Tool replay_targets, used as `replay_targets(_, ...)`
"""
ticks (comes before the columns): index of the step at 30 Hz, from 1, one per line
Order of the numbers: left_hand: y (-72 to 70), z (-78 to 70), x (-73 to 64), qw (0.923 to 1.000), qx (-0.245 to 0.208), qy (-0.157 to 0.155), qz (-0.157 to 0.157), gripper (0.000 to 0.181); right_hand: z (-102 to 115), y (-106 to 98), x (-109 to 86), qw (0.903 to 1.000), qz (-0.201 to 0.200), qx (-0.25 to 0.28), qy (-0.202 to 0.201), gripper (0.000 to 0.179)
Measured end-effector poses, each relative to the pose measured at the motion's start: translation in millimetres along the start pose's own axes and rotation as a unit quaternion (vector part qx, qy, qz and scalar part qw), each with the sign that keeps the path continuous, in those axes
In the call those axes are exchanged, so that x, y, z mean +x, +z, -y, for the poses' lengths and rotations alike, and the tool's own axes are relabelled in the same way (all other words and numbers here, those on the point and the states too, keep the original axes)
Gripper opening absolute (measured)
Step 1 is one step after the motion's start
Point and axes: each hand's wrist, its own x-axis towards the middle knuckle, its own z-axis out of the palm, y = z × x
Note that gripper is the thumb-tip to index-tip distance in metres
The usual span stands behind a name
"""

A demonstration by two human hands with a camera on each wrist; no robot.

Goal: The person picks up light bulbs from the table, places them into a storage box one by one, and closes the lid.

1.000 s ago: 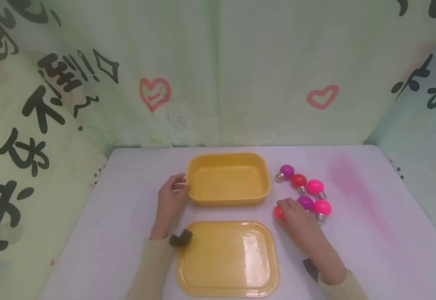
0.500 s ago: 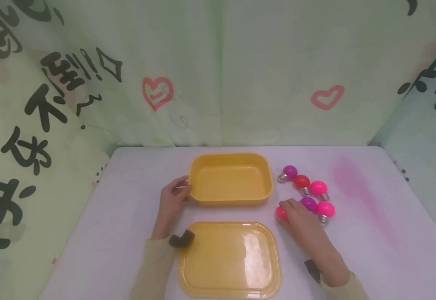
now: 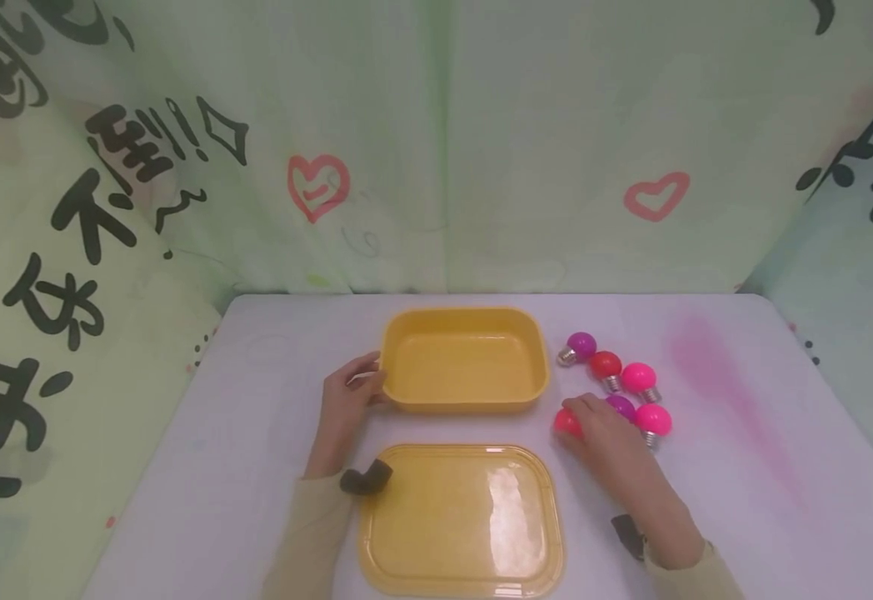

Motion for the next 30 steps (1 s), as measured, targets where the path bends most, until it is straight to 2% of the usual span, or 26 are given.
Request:
replay_targets(8, -1.4, -1.3, 1.1, 0.9998, -0.010, -0.016, 0.003, 0.037, 3.8, -6.8, 3.6, 0.9991, -0.037, 0.006, -0.021, 0.051)
replay_targets(17, -1.9, 0.5, 2.7, 0.9998, 0.003, -0.022, -0.001, 0.036, 12.4, -13.7, 9.5, 0.9957, -0.078, 0.018, -0.047, 0.047)
replay_targets(30, -1.6, 4.5, 4.8, 0.9999, -0.007, -0.015, 0.000, 0.037, 29.7, -29.0, 18.0, 0.9967, -0.063, 0.033, -0.038, 0.053)
